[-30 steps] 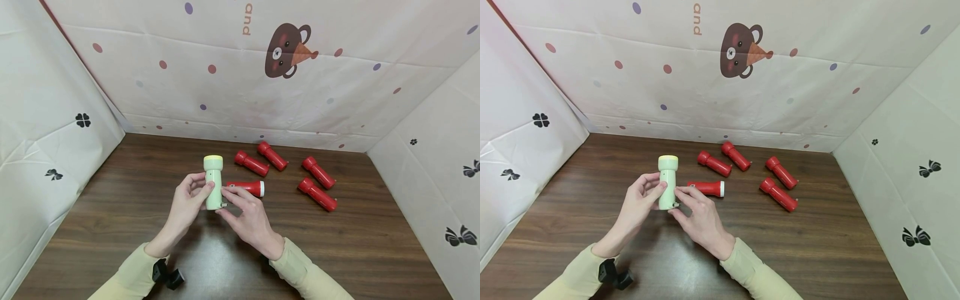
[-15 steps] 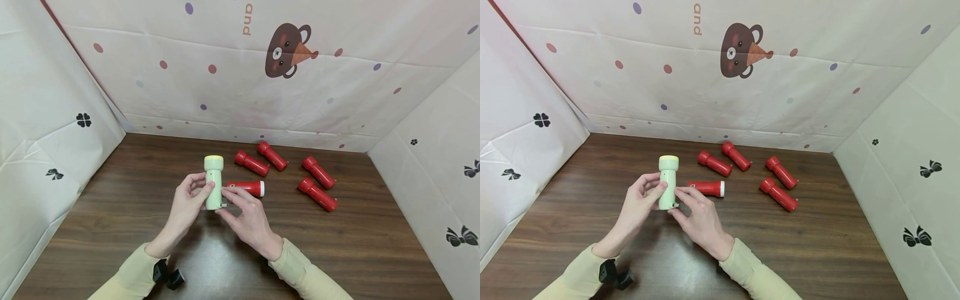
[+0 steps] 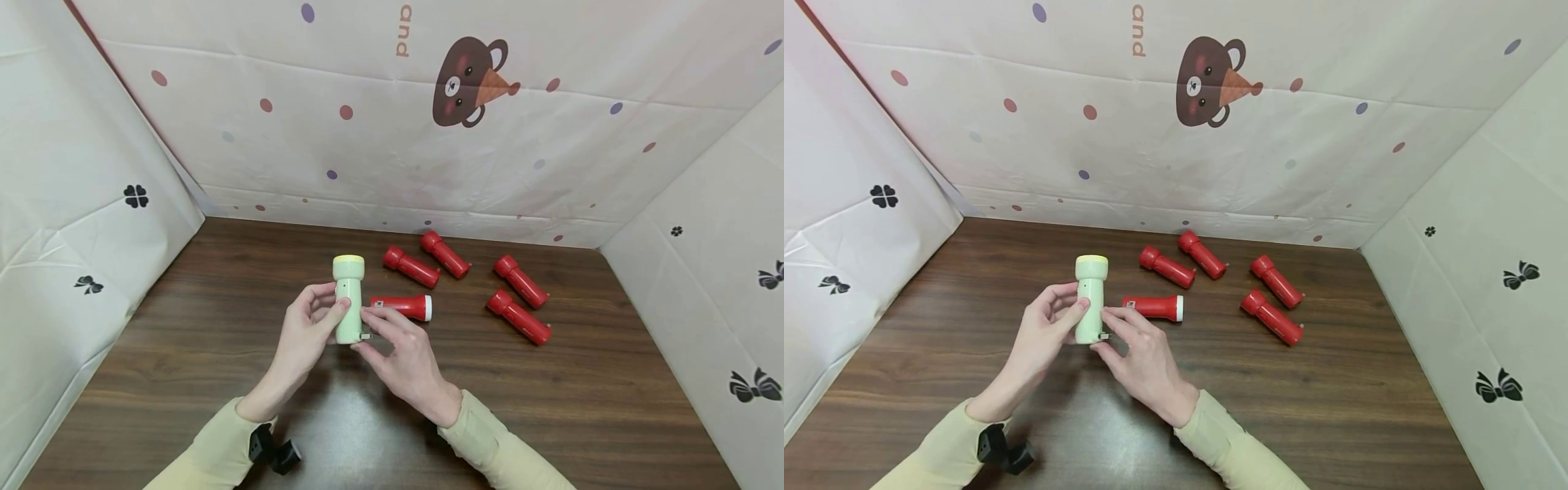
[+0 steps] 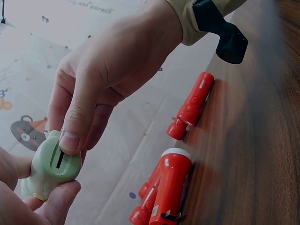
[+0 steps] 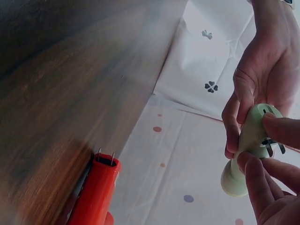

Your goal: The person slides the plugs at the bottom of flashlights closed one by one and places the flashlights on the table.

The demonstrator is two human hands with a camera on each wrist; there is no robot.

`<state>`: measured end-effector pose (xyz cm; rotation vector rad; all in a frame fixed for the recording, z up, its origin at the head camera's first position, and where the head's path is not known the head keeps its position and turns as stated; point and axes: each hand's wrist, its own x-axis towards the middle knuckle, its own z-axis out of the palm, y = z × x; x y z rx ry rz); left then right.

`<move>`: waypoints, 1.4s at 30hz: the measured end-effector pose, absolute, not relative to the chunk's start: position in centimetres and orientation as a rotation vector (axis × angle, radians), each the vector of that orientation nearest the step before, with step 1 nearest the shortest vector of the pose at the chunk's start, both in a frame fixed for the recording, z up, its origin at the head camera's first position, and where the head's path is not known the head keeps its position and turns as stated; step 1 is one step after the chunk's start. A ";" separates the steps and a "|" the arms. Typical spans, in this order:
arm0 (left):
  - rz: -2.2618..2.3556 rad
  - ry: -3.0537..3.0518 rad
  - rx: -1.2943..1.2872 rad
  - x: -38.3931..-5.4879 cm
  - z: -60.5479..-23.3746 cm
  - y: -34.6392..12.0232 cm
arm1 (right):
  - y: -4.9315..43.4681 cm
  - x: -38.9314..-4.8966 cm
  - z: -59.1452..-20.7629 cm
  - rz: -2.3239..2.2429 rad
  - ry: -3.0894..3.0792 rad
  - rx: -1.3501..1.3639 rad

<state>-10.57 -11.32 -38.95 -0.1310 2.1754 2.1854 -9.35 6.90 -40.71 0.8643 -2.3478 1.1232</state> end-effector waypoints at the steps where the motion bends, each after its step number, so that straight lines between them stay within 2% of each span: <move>1: 2.182 2.178 -0.130 -10.6 -38.9 -11.3 | 6.9 -9.4 -40.7 1.124 -2.351 0.871; 13: 2.195 2.168 -0.148 -10.6 -38.9 -11.2 | 7.4 -9.8 -40.6 1.064 -2.339 0.948; 42: 2.222 2.181 -0.178 -10.4 -38.8 -10.6 | 6.6 -9.5 -40.6 1.088 -2.330 0.834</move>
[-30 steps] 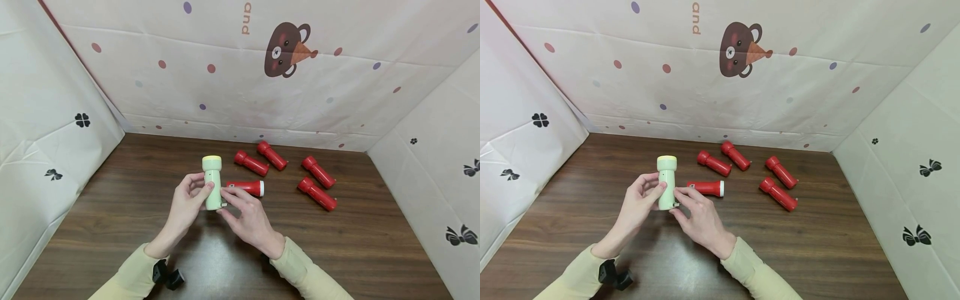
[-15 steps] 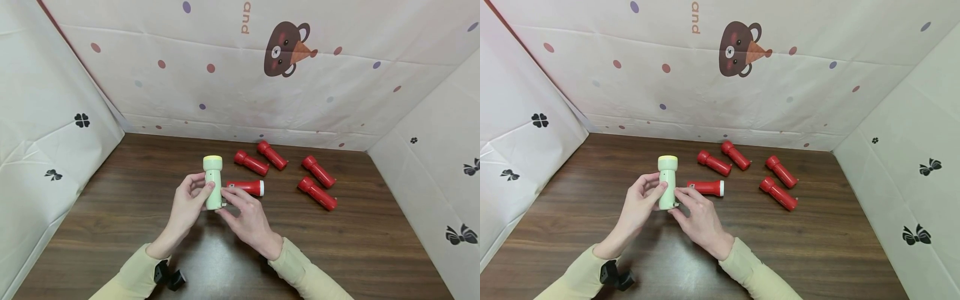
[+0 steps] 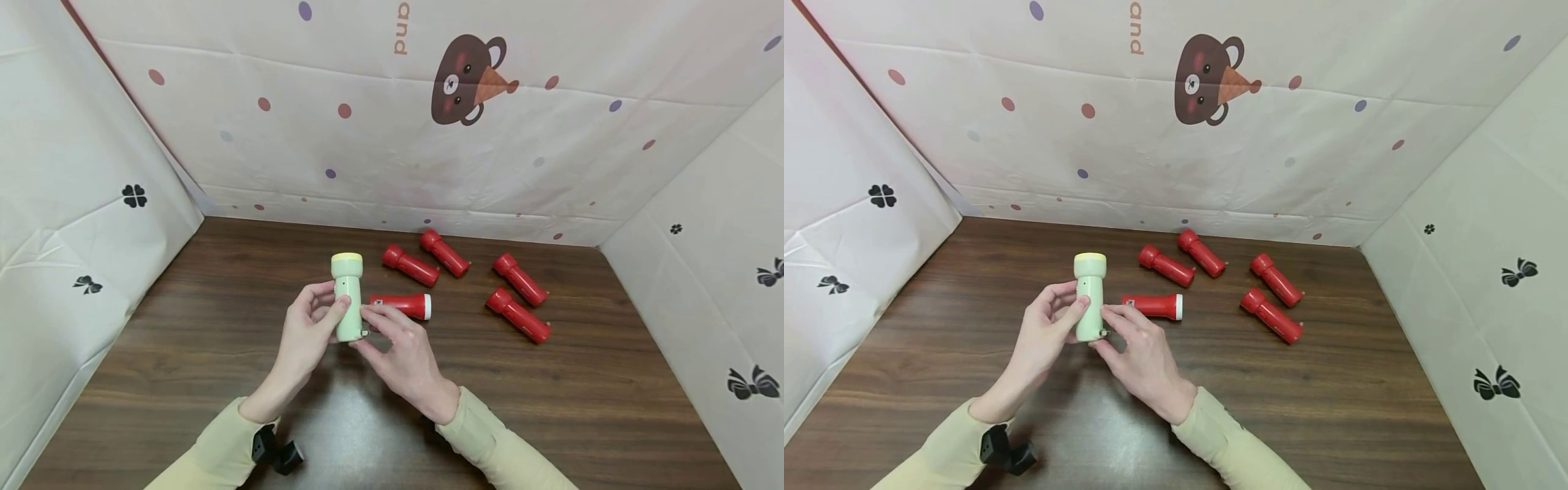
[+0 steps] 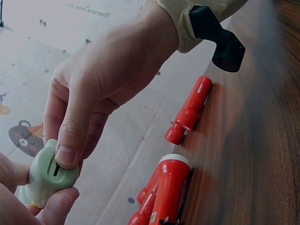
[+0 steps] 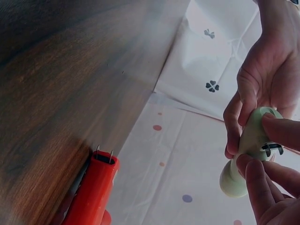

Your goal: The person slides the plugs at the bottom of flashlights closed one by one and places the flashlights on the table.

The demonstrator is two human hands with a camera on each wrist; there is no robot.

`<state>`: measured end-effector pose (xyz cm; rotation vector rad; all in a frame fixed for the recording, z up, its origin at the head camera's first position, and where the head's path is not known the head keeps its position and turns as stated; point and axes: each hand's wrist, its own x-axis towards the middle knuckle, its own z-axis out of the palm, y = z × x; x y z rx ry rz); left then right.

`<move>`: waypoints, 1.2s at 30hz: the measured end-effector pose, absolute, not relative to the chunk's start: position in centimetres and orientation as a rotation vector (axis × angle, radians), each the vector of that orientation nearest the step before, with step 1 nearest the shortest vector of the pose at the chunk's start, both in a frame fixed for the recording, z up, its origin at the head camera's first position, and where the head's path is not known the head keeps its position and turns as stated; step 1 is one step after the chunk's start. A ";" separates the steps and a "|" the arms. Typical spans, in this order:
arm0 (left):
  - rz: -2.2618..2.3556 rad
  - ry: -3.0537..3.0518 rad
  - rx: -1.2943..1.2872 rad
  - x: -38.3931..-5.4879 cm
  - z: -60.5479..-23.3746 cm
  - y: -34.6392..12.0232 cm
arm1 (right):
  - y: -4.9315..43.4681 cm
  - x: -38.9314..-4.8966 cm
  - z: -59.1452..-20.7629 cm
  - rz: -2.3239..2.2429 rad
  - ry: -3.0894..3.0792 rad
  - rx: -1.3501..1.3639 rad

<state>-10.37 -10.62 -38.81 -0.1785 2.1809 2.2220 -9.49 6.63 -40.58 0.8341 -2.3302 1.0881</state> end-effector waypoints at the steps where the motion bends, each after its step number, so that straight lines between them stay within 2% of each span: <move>1: 2.223 2.181 -0.178 -10.4 -38.8 -10.6 | 6.6 -9.5 -40.6 1.088 -2.325 0.834; 36: 2.237 2.192 -0.204 -10.4 -39.1 -10.5 | 5.9 -9.4 -40.9 1.035 -2.327 0.766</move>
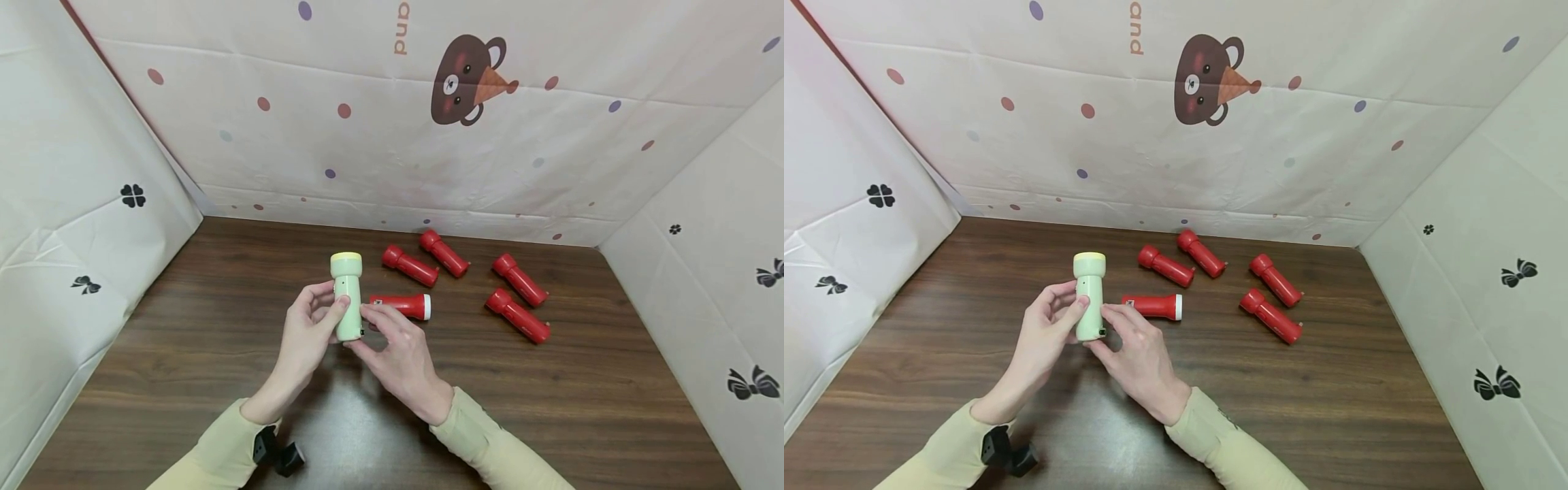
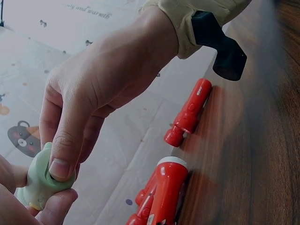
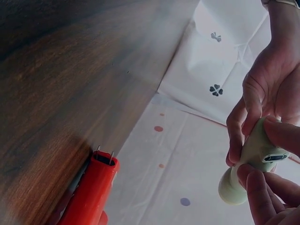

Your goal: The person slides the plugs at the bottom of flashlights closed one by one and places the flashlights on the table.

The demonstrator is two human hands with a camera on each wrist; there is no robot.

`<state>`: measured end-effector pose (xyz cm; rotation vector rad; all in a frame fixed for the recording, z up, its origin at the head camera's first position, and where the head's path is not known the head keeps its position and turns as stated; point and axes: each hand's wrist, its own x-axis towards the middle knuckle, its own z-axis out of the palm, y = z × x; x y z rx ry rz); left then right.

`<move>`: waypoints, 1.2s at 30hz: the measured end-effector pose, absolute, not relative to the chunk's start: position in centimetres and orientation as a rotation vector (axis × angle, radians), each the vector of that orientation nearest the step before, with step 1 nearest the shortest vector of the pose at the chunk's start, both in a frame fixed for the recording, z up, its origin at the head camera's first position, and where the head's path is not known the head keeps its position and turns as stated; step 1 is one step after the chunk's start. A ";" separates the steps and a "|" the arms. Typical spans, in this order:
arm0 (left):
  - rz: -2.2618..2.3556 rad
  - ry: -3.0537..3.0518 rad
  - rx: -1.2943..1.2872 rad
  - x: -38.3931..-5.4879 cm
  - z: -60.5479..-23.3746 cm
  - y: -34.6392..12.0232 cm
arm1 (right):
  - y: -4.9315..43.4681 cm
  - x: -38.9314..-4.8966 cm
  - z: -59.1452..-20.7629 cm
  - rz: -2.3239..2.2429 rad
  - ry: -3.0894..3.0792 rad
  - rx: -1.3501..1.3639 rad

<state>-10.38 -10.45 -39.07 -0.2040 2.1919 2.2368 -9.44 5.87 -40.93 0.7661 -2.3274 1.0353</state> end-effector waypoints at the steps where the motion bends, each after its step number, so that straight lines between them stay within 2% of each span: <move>1: 2.233 2.193 -0.203 -10.4 -39.1 -10.5 | 5.9 -9.4 -40.9 1.039 -2.331 0.766; 36: 2.054 2.243 -0.140 -11.2 -39.8 -13.4 | 5.7 -10.5 -41.2 1.087 -2.437 0.931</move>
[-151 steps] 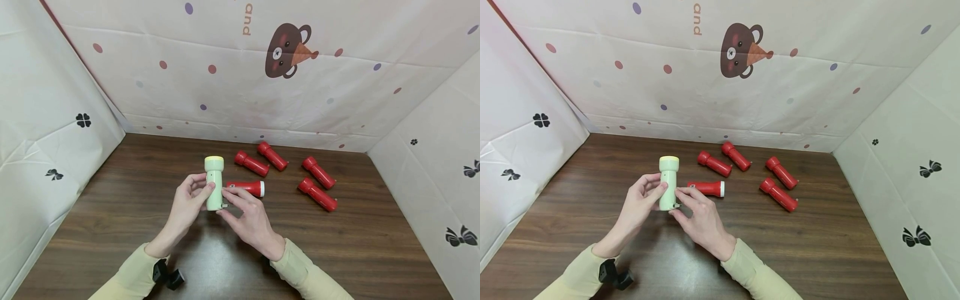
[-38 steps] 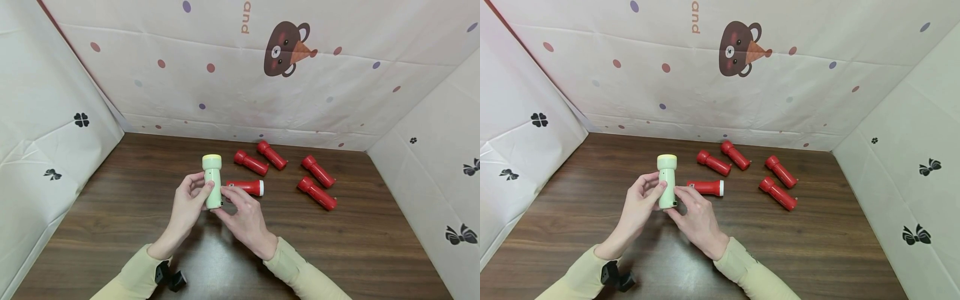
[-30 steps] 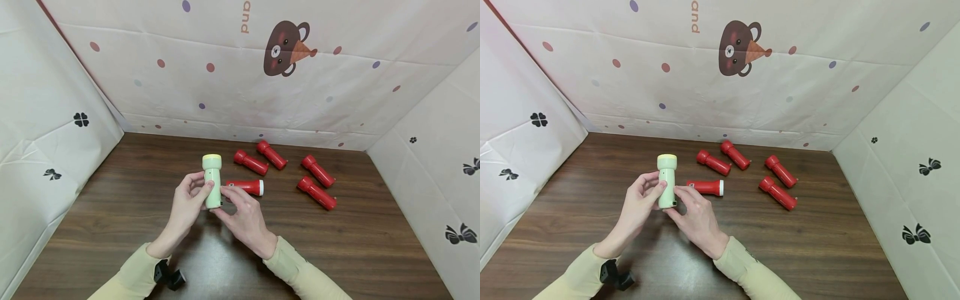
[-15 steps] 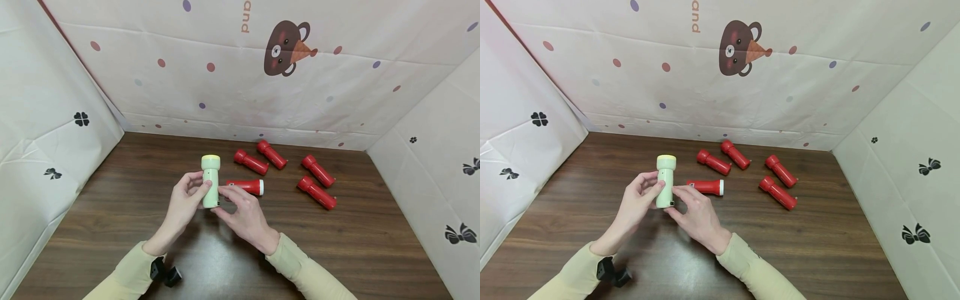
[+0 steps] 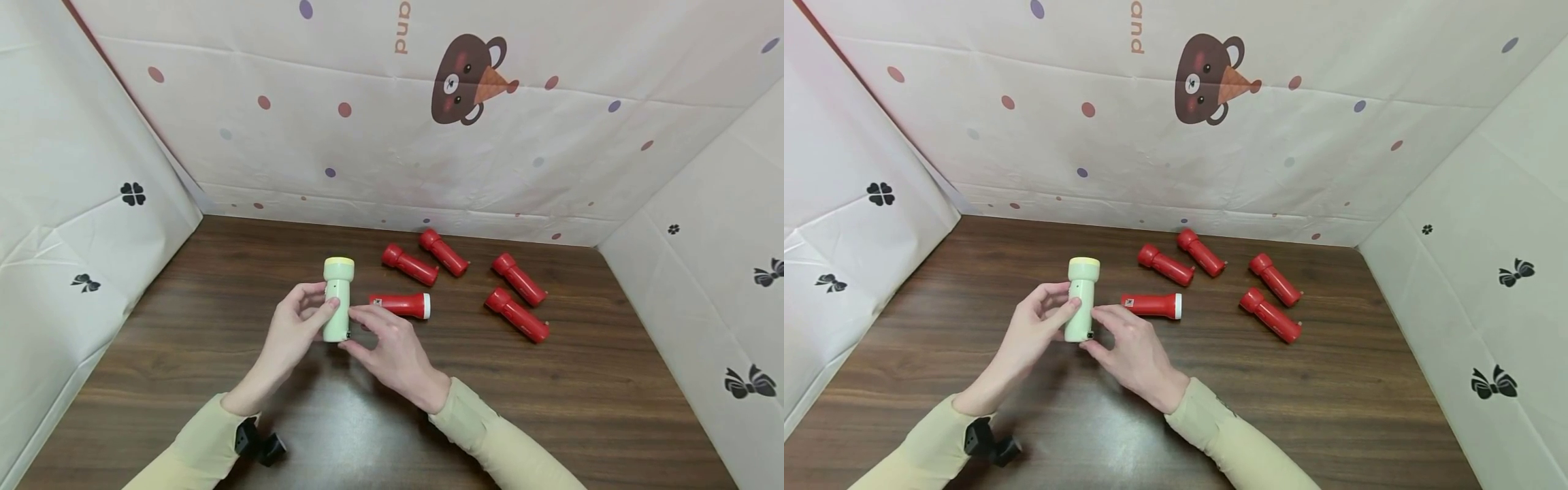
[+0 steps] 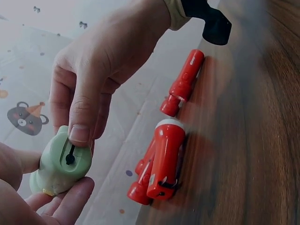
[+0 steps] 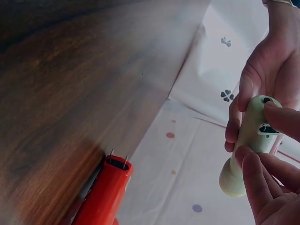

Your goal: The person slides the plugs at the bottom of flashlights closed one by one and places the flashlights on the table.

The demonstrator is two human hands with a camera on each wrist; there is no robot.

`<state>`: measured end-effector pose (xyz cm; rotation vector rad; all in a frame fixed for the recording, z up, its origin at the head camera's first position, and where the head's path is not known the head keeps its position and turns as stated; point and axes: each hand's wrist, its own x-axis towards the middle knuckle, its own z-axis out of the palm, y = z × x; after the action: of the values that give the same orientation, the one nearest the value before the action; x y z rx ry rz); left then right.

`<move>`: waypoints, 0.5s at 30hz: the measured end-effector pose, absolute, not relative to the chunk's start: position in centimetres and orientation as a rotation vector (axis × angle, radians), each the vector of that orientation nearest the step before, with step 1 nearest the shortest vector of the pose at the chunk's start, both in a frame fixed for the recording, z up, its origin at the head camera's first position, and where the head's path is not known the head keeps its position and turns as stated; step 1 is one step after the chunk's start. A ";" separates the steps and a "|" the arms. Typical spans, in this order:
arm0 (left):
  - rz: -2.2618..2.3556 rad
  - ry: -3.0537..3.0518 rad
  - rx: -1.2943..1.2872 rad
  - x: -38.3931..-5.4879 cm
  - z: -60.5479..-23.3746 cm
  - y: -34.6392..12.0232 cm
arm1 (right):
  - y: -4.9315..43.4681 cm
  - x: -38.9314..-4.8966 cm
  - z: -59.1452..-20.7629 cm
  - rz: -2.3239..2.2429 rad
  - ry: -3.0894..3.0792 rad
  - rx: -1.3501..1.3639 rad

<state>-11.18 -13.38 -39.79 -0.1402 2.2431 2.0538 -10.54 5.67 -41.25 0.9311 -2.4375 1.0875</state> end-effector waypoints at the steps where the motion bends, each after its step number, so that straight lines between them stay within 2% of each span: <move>1: 2.052 2.245 -0.137 -11.2 -39.8 -13.5 | 5.6 -10.6 -41.2 1.084 -2.443 0.934; 15: 1.955 2.312 -0.159 -11.4 -40.5 -14.9 | 4.4 -11.0 -41.8 0.968 -2.535 0.973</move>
<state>-11.40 -14.89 -40.46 -0.1593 2.3118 1.9546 -11.04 4.44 -41.79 0.9726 -2.5346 0.9685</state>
